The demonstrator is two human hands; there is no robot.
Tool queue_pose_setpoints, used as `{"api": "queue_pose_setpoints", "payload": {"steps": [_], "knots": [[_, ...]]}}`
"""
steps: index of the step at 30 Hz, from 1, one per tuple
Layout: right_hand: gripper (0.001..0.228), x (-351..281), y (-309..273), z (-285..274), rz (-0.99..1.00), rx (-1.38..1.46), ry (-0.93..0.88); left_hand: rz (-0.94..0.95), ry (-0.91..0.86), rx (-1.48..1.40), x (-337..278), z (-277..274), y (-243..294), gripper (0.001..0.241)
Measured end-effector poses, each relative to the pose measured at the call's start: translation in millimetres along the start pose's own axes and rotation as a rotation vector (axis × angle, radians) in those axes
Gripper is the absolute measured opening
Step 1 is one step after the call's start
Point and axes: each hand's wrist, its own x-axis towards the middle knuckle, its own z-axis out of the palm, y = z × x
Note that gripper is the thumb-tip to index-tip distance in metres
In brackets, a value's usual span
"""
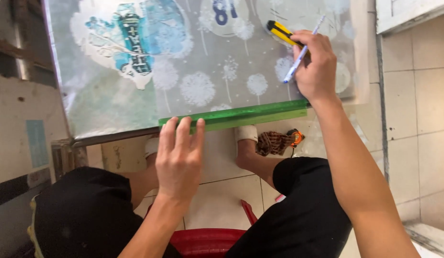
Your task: The person uses a green ruler and a pen to mark lines on a decorative film, then uses a utility knife to cut the film along the ruler.
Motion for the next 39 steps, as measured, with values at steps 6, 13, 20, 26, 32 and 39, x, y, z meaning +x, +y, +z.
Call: {"api": "queue_pose_setpoints", "payload": {"steps": [6, 13, 20, 26, 32, 39], "knots": [[0.036, 2.2, -17.3, -14.8, 0.106, 0.155, 0.070, 0.003, 0.000, 0.038, 1.9, 0.0, 1.6, 0.031], [0.031, -21.6, -49.6, -18.5, 0.328, 0.878, -0.065, 0.014, -0.015, 0.057, -0.2, 5.4, 0.5, 0.031], [0.017, -23.8, -71.2, -1.4, 0.334, 0.771, -0.191, 0.025, 0.002, 0.116, -9.7, 15.9, -1.8, 0.036], [0.017, -16.8, -75.5, 0.4, 0.228, 0.766, -0.251, 0.017, 0.018, 0.125, -5.5, 14.8, -1.0, 0.035], [0.016, -18.0, -78.6, -1.3, 0.213, 0.743, -0.265, 0.006, 0.012, 0.125, -4.9, 12.0, 0.8, 0.033], [0.013, -17.6, -79.7, -1.5, 0.229, 0.719, -0.277, -0.007, 0.032, 0.096, -5.8, 14.3, 1.2, 0.030]]}}
